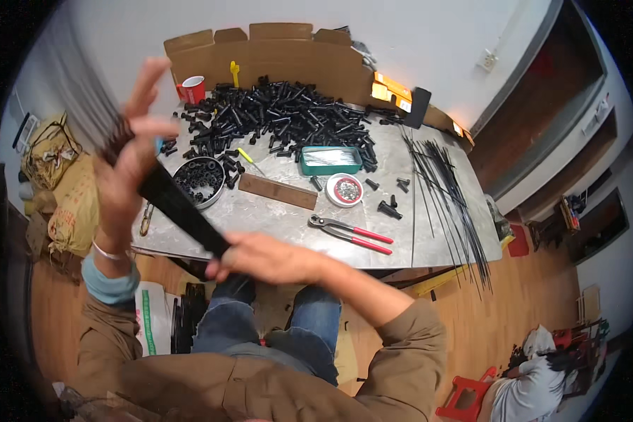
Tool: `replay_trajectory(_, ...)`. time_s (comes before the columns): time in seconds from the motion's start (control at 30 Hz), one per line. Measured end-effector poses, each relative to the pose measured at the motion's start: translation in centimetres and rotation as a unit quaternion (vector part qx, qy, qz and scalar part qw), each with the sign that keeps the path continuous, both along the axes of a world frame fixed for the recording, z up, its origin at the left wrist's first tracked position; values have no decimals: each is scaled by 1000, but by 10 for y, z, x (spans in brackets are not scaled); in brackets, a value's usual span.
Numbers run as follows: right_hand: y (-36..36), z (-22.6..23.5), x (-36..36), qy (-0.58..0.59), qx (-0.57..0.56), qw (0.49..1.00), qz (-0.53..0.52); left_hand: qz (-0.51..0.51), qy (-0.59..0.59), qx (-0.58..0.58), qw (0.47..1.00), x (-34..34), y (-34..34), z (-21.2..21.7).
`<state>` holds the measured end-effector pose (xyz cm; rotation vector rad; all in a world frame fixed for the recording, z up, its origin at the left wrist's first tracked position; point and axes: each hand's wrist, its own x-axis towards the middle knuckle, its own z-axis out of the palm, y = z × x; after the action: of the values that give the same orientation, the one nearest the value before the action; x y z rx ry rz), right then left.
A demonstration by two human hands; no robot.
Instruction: Bundling a set of black rods together with zip ties and trimming the ends using pliers.
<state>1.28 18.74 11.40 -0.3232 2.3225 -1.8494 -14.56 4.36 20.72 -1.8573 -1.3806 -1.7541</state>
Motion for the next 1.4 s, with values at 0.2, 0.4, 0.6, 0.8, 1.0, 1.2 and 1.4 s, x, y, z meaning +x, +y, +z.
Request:
replay_trajectory(0.2, -22, -30, 36, -182, -135, 974, 33, 93, -235, -386, 887, -9, -52, -65)
replay_trajectory(0.4, -11, -81, 55, -292, 41, 948, 120, 111, 190, -262, 940, 110, -74, -119)
replay_trajectory(0.6, -35, -84, 55, -284, 308, 880, 223, -233, -319, -706, 587, 121, -63, -224)
replay_trajectory(0.8, -74, -62, 88, 10, 210, 977, 44, -330, -451, -597, 576, 82, -58, -251)
replay_trajectory(1.0, -73, -150, 79, -135, 127, 974, -131, -315, -457, -395, 732, 71, 12, -170)
replay_trajectory(1.2, -61, -251, 68, -270, -31, 954, -123, -166, -484, -301, 805, 117, -2, -250)
replay_trajectory(1.4, -98, -283, 89, -377, -66, 923, -32, -133, -580, -274, 755, 137, -56, -296)
